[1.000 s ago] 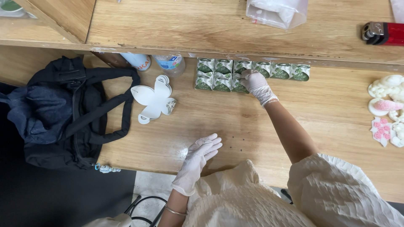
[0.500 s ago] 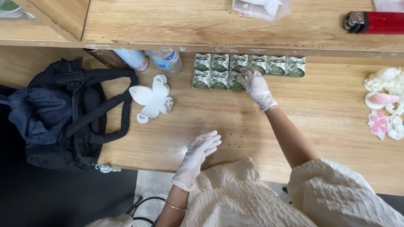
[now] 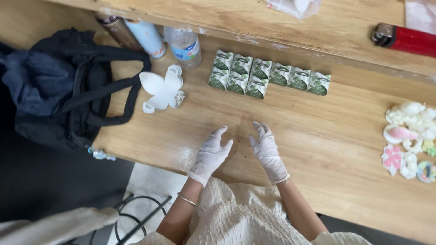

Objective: Transferring packaged candles from a display shelf to a row on a work table.

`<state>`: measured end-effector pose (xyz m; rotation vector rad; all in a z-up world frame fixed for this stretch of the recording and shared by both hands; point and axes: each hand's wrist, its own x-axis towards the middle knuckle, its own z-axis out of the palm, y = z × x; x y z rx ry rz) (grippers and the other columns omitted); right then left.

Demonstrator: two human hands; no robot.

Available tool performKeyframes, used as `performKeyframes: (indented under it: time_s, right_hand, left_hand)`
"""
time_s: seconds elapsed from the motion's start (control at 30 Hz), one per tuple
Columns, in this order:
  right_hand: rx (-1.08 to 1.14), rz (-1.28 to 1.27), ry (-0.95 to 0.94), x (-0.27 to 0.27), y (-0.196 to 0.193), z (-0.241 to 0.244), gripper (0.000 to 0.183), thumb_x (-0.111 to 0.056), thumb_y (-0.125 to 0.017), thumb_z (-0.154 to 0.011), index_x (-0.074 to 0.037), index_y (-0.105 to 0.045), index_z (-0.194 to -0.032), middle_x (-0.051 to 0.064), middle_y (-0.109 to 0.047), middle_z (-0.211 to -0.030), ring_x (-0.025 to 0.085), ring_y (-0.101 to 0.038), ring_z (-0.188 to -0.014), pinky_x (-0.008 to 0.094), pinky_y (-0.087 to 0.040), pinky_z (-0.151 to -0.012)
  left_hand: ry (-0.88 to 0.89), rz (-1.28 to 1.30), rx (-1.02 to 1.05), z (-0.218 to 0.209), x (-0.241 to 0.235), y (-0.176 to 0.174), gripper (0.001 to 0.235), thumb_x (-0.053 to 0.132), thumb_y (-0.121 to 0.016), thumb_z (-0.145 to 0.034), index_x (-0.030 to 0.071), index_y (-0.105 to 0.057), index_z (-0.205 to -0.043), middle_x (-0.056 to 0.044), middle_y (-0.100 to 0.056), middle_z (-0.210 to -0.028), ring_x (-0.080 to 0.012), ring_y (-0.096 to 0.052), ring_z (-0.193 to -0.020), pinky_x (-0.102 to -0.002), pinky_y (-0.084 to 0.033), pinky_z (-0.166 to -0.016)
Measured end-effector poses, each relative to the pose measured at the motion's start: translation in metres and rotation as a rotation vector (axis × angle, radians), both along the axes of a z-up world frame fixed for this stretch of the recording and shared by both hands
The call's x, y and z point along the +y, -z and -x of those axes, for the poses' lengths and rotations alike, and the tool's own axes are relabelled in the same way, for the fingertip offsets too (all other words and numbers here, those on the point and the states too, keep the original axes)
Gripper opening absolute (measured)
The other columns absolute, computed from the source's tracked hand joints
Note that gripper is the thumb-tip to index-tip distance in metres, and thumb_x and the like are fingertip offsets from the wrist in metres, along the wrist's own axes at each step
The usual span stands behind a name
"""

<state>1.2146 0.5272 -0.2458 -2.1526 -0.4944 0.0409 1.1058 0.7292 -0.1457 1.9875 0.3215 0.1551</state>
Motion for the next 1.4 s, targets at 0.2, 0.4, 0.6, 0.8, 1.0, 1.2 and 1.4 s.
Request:
performKeyframes:
  time_s: [0.2,0.4,0.6,0.8,1.0,1.2,1.4]
  right_hand:
    - [-0.033,0.324,-0.243,0.016,0.014,0.009,0.077,-0.023,-0.074,-0.086,-0.012,-0.04,-0.153,0.027,-0.033,-0.157,0.043,-0.035,-0.145,0.044,-0.035,-0.115]
    - [0.004,0.33,-0.456,0.058,-0.003,0.016,0.074,-0.026,-0.072,-0.088,-0.013,-0.04,-0.153,0.024,-0.033,-0.159,0.04,-0.035,-0.145,0.043,-0.037,-0.114]
    - [-0.129,0.174,-0.692,0.11,-0.046,0.038,0.065,-0.018,-0.068,-0.091,-0.006,-0.043,-0.15,0.02,-0.043,-0.154,0.039,-0.044,-0.14,0.043,-0.039,-0.115]
    - [-0.176,0.052,-0.866,0.153,-0.096,0.101,0.057,-0.013,-0.064,-0.093,-0.005,-0.048,-0.147,0.022,-0.051,-0.15,0.038,-0.046,-0.14,0.043,-0.039,-0.115]
    - [-0.174,0.048,-1.059,0.157,-0.132,0.212,0.057,-0.012,-0.065,-0.092,-0.008,-0.048,-0.146,0.021,-0.049,-0.152,0.037,-0.045,-0.141,0.043,-0.039,-0.115]
    - [-0.086,0.038,-1.307,0.148,-0.1,0.35,0.064,-0.011,-0.068,-0.09,-0.013,-0.047,-0.15,0.021,-0.041,-0.158,0.035,-0.037,-0.148,0.041,-0.037,-0.115]
    - [-0.035,0.06,-1.614,0.121,-0.118,0.499,0.068,-0.014,-0.067,-0.089,-0.017,-0.043,-0.152,0.019,-0.038,-0.161,0.034,-0.035,-0.15,0.04,-0.04,-0.11]
  left_hand:
    - [-0.094,-0.337,0.011,0.013,-0.027,0.01,0.069,0.028,-0.071,-0.09,0.008,-0.04,-0.149,-0.023,-0.053,-0.141,-0.0392,-0.056,-0.126,-0.045,-0.049,-0.103]
    - [-0.299,-0.331,0.101,0.057,-0.016,-0.008,0.073,0.029,-0.071,-0.089,0.008,-0.039,-0.151,-0.022,-0.052,-0.143,-0.0382,-0.054,-0.129,-0.044,-0.048,-0.105]
    - [-0.62,-0.519,0.13,0.124,0.008,-0.034,0.07,0.028,-0.072,-0.088,0.006,-0.043,-0.148,-0.024,-0.051,-0.145,-0.0387,-0.053,-0.13,-0.044,-0.047,-0.105]
    - [-0.845,-0.656,0.154,0.214,0.013,-0.04,0.067,0.025,-0.072,-0.087,0.004,-0.047,-0.145,-0.025,-0.052,-0.144,-0.0405,-0.05,-0.135,-0.047,-0.043,-0.111]
    - [-1.08,-0.615,0.261,0.327,-0.028,-0.069,0.069,0.027,-0.072,-0.087,0.005,-0.047,-0.146,-0.026,-0.048,-0.149,-0.0416,-0.046,-0.136,-0.052,-0.038,-0.111]
    - [-1.356,-0.557,0.4,0.46,-0.099,-0.077,0.072,0.037,-0.07,-0.09,0.005,-0.044,-0.149,-0.026,-0.042,-0.153,-0.0412,-0.04,-0.142,-0.055,-0.031,-0.115]
    - [-1.641,-0.417,0.5,0.579,-0.192,-0.083,0.072,0.043,-0.065,-0.092,0.006,-0.042,-0.15,-0.025,-0.037,-0.157,-0.0397,-0.033,-0.147,-0.059,-0.024,-0.117]
